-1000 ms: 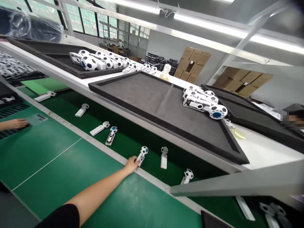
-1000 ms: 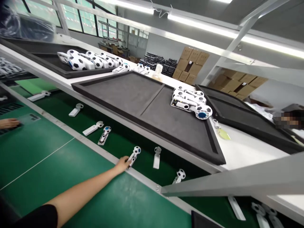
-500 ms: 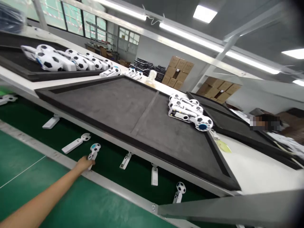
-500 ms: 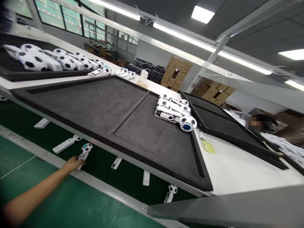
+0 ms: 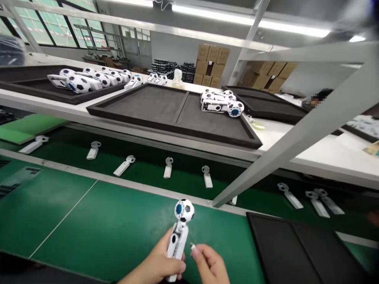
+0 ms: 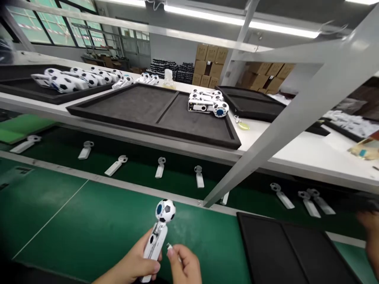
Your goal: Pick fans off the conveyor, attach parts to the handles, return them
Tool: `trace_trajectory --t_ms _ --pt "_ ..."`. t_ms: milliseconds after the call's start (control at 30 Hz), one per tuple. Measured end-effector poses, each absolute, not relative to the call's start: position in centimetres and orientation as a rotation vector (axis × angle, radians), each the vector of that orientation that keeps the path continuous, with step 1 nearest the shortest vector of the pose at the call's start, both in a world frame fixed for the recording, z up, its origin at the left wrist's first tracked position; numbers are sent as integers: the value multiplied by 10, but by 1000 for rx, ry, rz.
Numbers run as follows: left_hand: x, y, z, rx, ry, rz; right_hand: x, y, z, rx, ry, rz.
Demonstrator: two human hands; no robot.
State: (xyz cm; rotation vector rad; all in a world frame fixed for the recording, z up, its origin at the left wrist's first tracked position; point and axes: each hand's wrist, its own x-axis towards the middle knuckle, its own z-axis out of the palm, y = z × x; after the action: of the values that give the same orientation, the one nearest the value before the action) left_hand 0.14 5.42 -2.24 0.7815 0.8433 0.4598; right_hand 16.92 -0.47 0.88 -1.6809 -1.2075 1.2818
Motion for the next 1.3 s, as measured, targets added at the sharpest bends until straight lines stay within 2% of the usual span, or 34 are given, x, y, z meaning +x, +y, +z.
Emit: trace_trajectory --t_ms 233,467,867,1100,1300 --pt "-2 15 0 945 824 436 155 -37 23 -1559 -1254 1298" --pt "-5 -5 6 1455 1015 485 154 -54 32 -1640 -1416 1244" --pt "-14 -9 7 1571 1038 409 149 -60 23 -1609 -1357 1310" --pt "1 -7 -23 1427 1032 462 160 -59 -9 -1714 -1250 1284" --pt "-19 34 -94 995 1431 620 268 -86 -16 -2113 -858 908"
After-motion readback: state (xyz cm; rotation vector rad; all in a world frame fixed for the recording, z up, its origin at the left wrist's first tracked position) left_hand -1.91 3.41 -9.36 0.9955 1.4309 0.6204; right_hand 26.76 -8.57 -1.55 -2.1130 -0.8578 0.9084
